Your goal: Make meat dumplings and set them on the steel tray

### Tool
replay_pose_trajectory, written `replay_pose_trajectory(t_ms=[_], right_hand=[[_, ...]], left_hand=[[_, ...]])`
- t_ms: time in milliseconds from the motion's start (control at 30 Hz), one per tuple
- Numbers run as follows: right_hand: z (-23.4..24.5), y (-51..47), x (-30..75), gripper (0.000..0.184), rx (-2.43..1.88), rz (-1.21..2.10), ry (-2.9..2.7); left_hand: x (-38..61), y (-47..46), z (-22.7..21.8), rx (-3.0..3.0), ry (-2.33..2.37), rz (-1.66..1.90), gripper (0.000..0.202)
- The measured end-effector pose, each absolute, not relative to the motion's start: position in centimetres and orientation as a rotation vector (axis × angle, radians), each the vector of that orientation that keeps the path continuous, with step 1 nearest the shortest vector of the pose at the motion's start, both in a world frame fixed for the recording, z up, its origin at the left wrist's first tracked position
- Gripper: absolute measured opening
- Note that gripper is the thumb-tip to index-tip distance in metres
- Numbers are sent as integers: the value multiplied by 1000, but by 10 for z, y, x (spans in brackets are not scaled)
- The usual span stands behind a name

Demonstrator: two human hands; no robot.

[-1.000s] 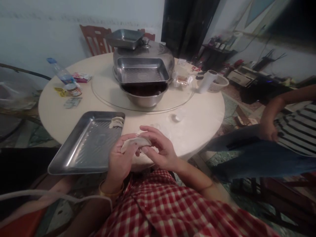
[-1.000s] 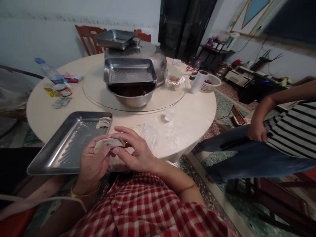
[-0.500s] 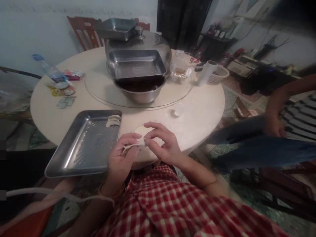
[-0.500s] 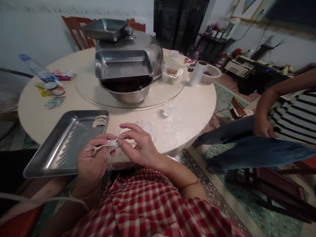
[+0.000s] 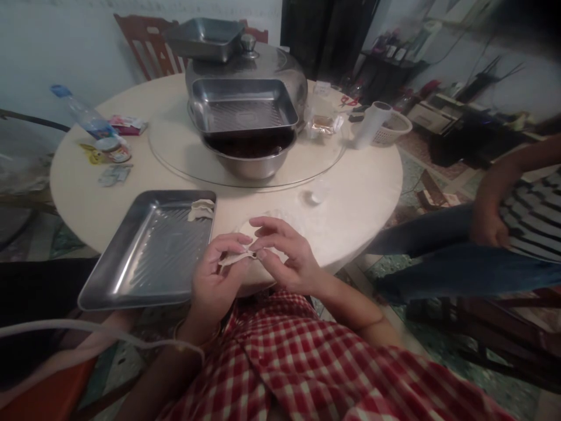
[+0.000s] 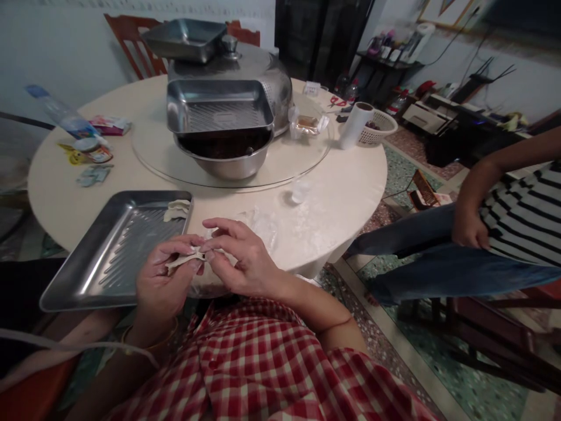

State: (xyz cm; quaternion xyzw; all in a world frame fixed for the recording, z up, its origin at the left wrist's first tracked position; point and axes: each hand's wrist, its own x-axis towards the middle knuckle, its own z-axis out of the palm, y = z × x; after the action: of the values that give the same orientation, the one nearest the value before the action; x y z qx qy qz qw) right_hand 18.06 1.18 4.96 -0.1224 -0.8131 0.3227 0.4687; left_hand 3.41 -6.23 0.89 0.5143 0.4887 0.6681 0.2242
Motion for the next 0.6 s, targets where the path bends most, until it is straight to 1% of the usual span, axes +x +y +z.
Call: replay_pose_trajectory(t_ms=[67, 133, 233, 367, 500, 600], right_hand=[[49, 12, 181, 15, -268, 710, -2017], [49, 12, 182, 16, -248, 623, -2034], [50, 10, 185, 15, -251, 556, -2028], [48, 9, 190, 15, -327, 560, -1988], [40, 10, 192, 18, -401, 609, -1980], [35, 9, 189, 11, -438, 660, -1944]], left_hand=[[34, -64, 12, 1475, 1383, 1805, 22], [34, -66, 17, 1555, 1465, 1749, 26], [35, -68, 20, 1610, 1560, 1726, 21], [37, -65, 14, 1486, 1577, 1799, 10], [38, -60, 9, 1376, 1497, 1859, 7], [38, -59, 8, 1330, 1442, 1820, 7]])
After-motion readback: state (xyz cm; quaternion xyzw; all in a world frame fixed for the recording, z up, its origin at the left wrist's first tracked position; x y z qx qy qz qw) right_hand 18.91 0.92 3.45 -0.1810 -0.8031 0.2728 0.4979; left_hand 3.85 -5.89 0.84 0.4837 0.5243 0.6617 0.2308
